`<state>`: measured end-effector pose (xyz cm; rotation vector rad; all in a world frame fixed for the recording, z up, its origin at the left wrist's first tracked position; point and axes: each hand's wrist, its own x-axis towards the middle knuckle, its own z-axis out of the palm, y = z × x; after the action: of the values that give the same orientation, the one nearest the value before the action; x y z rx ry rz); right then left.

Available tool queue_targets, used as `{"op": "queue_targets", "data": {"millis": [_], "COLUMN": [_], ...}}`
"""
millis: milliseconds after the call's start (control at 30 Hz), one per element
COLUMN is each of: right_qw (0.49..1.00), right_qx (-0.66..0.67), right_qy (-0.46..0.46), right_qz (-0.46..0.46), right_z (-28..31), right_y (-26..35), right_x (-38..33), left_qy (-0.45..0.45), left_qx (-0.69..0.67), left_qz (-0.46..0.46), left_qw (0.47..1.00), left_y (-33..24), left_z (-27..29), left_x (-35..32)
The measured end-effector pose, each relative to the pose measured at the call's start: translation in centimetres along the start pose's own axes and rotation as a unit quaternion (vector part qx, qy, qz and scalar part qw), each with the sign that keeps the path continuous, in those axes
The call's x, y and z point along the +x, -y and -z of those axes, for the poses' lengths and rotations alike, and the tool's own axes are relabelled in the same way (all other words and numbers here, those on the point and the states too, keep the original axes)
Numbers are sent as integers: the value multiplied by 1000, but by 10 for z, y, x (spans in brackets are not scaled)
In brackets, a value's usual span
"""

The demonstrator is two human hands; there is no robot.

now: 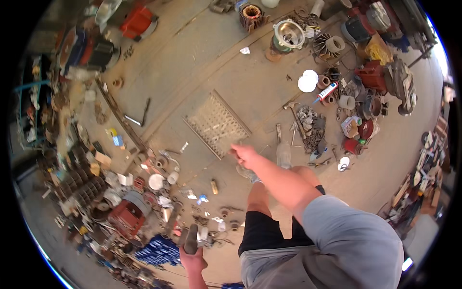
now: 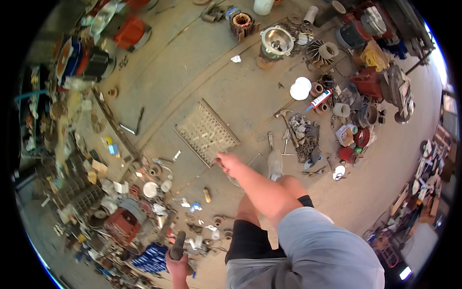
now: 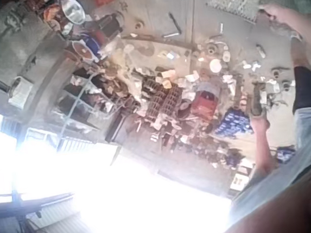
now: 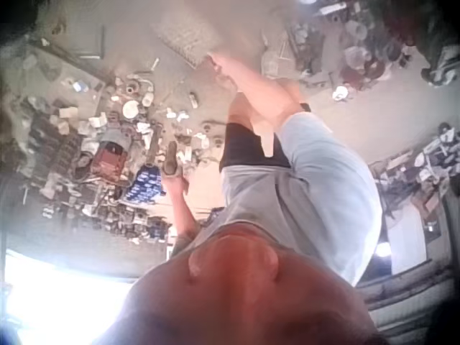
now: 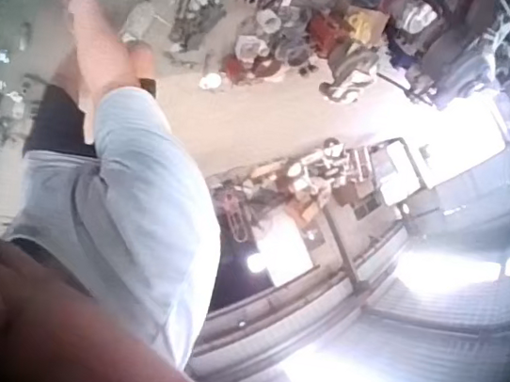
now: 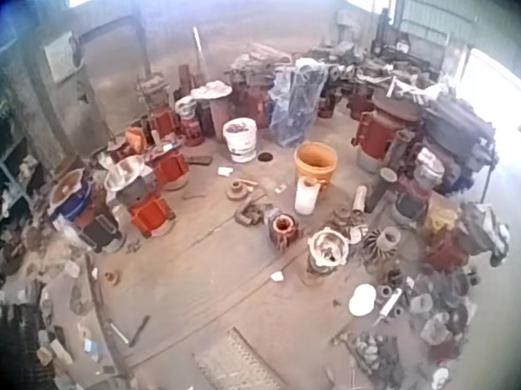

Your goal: The person sits on the floor in a workshop and cleans the interior of a metallic cylindrical housing. They use a cylindrical tool to scrub the inside surface and then use a small metal pick to remove debris from the center. The person also uses pliers to manipulate a small component within the housing.

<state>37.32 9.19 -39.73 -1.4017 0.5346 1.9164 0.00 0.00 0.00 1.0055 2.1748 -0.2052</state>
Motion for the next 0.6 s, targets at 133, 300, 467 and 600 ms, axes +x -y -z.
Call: {"op": "queue_targets", "data": {"millis": [133, 300, 467, 600], "right_qw": [969, 872, 848, 818], "right_qx": [-53, 154, 335, 318], "right_qy": [-153, -247, -297, -355], "right_qz": [185, 393, 285, 323], "right_z": [43, 166, 152, 165], "right_y": [134, 322, 347, 397], "right_x": [-137, -207, -194, -194], "left_qy": [-22, 93, 190, 240], "left_qx": [30, 143, 371, 461], "left_qz": [-141, -312, -305, -412], "left_qw": [989, 935, 856, 749], "left_y": [-190, -482, -654, -746], "left_z": [20, -32, -75, -167], "left_x": [-8, -75, -79, -54]}}
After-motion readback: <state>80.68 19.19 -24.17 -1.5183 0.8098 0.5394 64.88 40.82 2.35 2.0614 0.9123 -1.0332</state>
